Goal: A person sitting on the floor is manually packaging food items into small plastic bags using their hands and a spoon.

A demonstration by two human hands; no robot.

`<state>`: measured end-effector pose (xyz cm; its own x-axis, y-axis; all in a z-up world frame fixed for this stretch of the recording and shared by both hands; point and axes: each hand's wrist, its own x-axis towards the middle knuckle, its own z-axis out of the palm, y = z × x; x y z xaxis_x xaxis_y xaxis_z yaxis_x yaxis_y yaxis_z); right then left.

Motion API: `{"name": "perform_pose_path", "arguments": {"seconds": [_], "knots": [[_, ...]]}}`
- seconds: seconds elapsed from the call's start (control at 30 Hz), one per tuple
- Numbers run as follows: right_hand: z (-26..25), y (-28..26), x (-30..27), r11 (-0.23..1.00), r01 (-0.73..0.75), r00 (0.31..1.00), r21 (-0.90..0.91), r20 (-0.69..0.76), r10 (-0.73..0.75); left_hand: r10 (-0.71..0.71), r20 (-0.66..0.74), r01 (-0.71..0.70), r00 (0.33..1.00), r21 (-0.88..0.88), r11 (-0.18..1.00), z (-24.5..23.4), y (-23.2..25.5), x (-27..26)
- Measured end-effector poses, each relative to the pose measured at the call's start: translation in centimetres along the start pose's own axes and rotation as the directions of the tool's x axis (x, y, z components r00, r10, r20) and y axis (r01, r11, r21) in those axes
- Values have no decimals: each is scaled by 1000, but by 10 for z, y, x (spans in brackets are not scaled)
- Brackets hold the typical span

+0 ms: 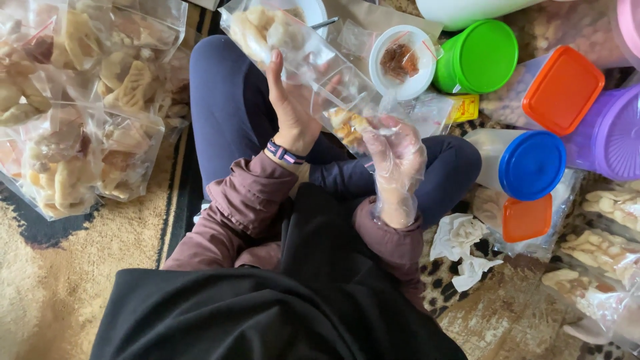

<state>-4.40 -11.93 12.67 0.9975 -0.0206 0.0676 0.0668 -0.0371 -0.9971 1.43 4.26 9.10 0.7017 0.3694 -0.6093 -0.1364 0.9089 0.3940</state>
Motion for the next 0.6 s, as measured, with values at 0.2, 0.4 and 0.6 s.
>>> {"name": "perform_pose_path", "arguments": {"seconds": [0.2,0.4,0.6], "knots": [[4,12,0,991,-73,992,-111,-106,61,178,394,-134,902,-137,981,-24,-23,11],[20,-19,22,889,327,922,-320,314,-226,368,387,-294,845,-238,926,-28,-39,8],[33,-62,48,522,694,631,-495,768,-111,373,342,-341,863,-152,928,-36,-29,17]]}}
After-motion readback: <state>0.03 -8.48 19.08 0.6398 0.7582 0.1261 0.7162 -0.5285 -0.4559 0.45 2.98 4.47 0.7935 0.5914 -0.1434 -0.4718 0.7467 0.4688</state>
